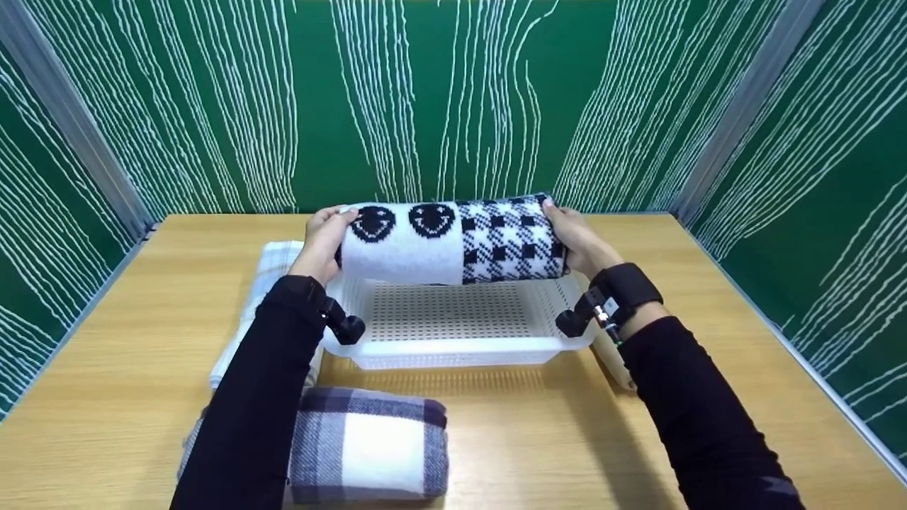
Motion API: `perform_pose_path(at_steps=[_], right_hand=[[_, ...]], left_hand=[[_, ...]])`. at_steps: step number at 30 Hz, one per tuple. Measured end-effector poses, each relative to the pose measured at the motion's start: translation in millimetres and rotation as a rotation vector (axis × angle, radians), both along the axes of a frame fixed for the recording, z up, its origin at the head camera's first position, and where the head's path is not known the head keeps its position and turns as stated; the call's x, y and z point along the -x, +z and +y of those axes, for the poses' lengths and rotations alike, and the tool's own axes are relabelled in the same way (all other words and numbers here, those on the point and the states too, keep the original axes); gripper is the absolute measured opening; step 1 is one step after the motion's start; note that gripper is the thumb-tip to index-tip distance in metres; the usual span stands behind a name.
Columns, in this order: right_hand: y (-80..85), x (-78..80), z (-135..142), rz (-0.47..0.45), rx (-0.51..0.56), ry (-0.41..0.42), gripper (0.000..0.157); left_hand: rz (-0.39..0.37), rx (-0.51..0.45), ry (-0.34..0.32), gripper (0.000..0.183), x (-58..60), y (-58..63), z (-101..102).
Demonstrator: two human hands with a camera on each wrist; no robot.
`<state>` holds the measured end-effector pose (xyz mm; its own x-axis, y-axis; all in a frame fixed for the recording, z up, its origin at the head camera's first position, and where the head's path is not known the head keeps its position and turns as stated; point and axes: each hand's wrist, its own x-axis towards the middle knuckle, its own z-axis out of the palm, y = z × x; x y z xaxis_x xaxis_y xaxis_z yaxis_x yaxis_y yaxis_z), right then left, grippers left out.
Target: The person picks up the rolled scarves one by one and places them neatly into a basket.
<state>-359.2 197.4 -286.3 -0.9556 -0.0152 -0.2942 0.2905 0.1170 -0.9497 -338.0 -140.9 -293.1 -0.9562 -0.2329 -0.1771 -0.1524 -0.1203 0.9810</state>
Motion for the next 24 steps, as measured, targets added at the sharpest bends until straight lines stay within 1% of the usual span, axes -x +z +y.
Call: perform_pose_path(at_steps=[3,6,9,12,14,16,20,22,24], right_hand=[[-1.3,-0.9,1,-0.013,0.004,0.012,0.060],[-2.9,-2.1,1,-0.034,0.016,0.008,0.057],[-4.2,-2.7,1,-0.029,0.068,-0.012,0.040],[-5.5,-2.6,1,-0.015,0.125,-0.015,0.022],[-6.5,-2.3,1,-0.009,0.137,-0.015,0.018],[-7.6,-1.6,1,-0.006,0.102,-0.008,0.022],[-9.5,0.4,1,0.020,0.005,0.010,0.047],[-11.0,1.5,-1,0.031,-0.024,0.015,0.052],[-12.6,2.8,-3,0.040,-0.039,0.007,0.054]], left_hand=[[0.000,0.041,-0.020,0.041,-1.6,0.1,1],[0.000,0.110,-0.049,0.043,-1.9,0.0,3],[-0.018,0.199,-0.067,0.045,-1.3,0.2,4],[-0.033,0.265,-0.076,0.046,-1.0,0.5,5],[-0.034,0.297,-0.082,0.046,-1.9,0.8,5],[-0.024,0.325,-0.095,0.044,-3.1,0.5,7],[0.003,0.410,-0.134,0.040,-5.5,-1.1,10],[0.021,0.456,-0.146,0.040,-5.7,-2.5,11],[0.032,0.502,-0.152,0.041,-5.7,-3.5,13]])
